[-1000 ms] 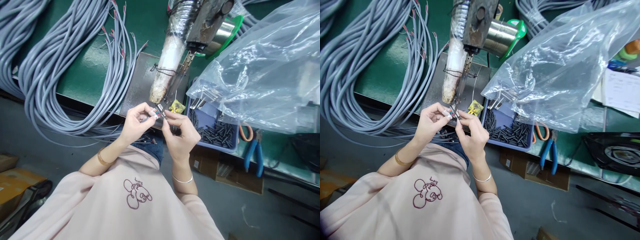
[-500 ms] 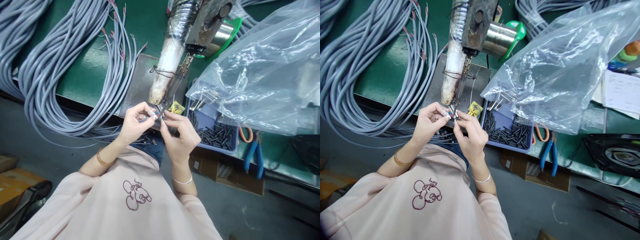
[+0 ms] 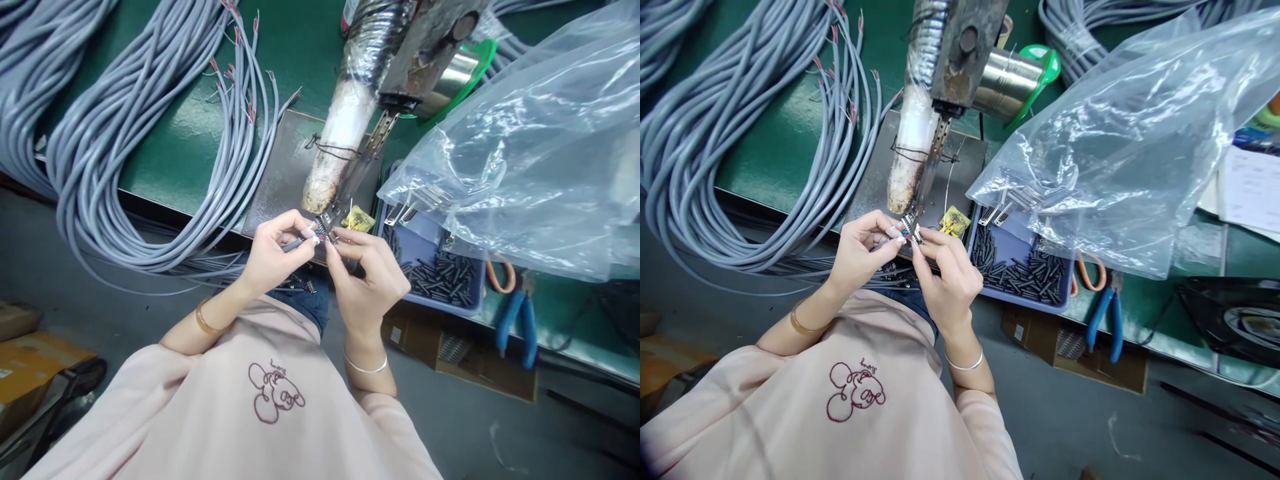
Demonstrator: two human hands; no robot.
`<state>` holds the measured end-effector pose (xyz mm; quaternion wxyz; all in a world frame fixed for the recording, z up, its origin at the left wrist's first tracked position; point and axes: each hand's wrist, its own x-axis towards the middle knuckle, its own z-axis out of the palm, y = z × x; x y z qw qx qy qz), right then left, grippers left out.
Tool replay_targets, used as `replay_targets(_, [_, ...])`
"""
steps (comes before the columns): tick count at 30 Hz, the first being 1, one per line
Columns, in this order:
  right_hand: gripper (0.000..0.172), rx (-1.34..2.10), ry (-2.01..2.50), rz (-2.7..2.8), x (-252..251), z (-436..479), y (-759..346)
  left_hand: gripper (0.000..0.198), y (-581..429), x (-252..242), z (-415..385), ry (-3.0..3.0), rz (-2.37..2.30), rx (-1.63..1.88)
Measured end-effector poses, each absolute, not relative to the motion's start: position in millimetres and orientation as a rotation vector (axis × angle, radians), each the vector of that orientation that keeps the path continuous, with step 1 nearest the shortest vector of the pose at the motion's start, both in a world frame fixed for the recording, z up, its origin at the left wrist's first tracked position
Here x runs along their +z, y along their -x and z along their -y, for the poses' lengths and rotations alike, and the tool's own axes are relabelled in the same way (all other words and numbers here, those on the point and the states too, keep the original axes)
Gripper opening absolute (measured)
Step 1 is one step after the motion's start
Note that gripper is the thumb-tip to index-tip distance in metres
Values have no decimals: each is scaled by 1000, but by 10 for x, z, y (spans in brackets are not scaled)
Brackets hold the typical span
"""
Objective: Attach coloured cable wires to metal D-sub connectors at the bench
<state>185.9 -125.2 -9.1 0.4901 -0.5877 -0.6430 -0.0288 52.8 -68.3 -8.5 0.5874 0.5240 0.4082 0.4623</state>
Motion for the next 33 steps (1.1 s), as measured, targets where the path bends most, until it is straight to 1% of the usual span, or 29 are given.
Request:
replay_targets(7, [15, -120, 1430, 1596, -75, 1265, -1859, 9, -509, -80, 683, -1219, -952, 1061])
replay_targets(13, [17, -155, 1411, 1666, -125, 1294, -1887, 13, -508, -119, 679, -1140, -961, 977])
replay_targets(18, [14, -93, 1445, 1626, -122, 1328, -1918, 13, -512, -154, 732, -1138, -942, 948])
replay_targets(23, [11, 63, 1493, 1564, -156, 1361, -1929, 13, -504, -168, 758, -1136, -938, 960])
replay_targets(25, [8, 11, 1467, 1444, -179, 1385, -1932, 12, -500, -161, 745, -1114, -946, 979])
replay_targets(27, [2, -115, 1389, 1284, -187, 1415, -1938, 12, -495, -147, 724, -1092, -945, 981])
replay_targets(29, [11, -182, 1299, 1206, -179, 1440, -1946, 13, -486, -131, 703, -1060, -935, 970])
replay_targets(31, [20, -122, 1301, 1241, -167, 1452, -1953, 14, -478, -120, 687, -1029, -921, 953])
replay_targets(33, [20, -62, 1377, 1346, -162, 1445, -1956, 14, -476, -114, 675, -1011, -908, 941])
